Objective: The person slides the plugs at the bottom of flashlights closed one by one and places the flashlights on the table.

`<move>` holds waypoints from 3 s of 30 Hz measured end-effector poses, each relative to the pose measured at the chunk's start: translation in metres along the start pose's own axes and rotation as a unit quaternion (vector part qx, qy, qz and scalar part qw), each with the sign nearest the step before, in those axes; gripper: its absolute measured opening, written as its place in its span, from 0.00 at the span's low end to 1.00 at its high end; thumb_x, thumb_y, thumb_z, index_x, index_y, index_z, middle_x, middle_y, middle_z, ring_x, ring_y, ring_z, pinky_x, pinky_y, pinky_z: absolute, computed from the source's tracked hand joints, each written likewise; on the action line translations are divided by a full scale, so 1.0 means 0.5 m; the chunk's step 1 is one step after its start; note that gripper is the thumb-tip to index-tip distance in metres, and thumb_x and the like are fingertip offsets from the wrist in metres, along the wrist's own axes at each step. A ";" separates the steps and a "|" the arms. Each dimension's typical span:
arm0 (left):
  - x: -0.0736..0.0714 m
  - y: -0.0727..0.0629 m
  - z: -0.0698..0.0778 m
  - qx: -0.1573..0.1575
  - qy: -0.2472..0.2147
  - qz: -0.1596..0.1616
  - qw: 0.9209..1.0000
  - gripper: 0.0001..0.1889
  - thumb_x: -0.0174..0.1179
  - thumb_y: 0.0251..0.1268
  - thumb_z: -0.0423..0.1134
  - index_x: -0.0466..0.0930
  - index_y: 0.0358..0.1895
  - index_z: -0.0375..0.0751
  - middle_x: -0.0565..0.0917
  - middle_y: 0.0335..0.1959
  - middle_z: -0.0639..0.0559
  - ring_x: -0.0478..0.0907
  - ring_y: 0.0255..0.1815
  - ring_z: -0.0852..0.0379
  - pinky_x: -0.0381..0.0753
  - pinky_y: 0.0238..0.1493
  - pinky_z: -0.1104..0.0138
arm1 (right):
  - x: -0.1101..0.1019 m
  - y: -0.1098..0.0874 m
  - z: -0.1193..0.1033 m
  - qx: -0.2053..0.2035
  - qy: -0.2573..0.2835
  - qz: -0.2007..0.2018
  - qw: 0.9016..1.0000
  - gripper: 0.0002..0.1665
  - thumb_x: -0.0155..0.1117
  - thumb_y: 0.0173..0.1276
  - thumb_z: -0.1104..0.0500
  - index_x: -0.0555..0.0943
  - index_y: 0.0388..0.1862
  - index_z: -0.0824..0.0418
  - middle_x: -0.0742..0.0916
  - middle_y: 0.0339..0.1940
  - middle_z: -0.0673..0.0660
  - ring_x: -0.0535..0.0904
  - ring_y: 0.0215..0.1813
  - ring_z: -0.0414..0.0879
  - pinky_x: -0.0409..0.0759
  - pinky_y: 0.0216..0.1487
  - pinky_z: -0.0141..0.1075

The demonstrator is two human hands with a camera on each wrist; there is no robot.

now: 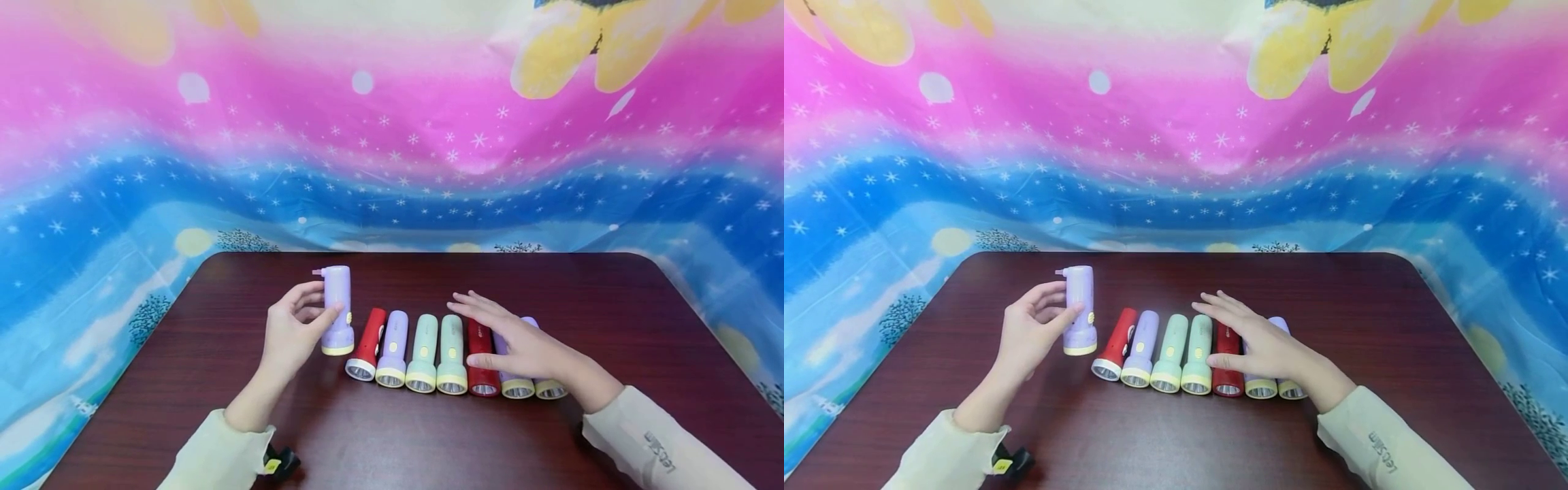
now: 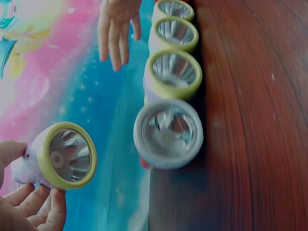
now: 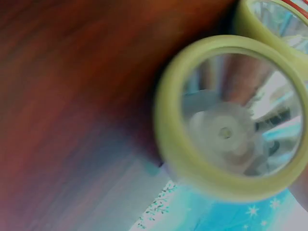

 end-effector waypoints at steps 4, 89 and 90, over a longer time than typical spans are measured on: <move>0.019 -0.003 0.006 0.007 -0.005 -0.007 1.000 0.22 0.73 0.55 0.32 0.81 0.54 0.36 0.87 0.45 0.37 0.83 0.30 0.67 0.82 0.39 0.74 | -0.005 0.012 -0.013 0.009 0.016 0.013 1.000 0.49 0.72 0.63 0.50 0.59 0.79 0.44 0.62 0.81 0.54 0.51 0.82 0.59 0.60 0.70 0.69; 0.187 -0.052 0.064 0.032 -0.102 -0.151 0.983 0.21 0.73 0.53 0.31 0.78 0.52 0.38 0.87 0.42 0.40 0.84 0.30 0.53 0.86 0.38 0.60 | -0.001 0.121 -0.094 -0.032 0.247 0.031 0.968 0.46 0.76 0.55 0.67 0.64 0.71 0.58 0.78 0.59 0.58 0.82 0.51 0.46 0.85 0.50 0.38; 0.187 -0.052 0.065 0.032 -0.102 -0.152 0.983 0.21 0.73 0.53 0.31 0.78 0.52 0.38 0.87 0.42 0.40 0.84 0.30 0.53 0.86 0.37 0.60 | -0.002 0.121 -0.094 -0.031 0.247 0.031 0.968 0.46 0.76 0.55 0.67 0.64 0.71 0.58 0.78 0.59 0.58 0.82 0.51 0.46 0.85 0.50 0.38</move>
Point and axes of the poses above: each hand's wrist, its own y-axis towards the middle knuckle, its own x-axis out of the palm, z = x × y, the point moved 2 cm from there along y, towards the middle knuckle
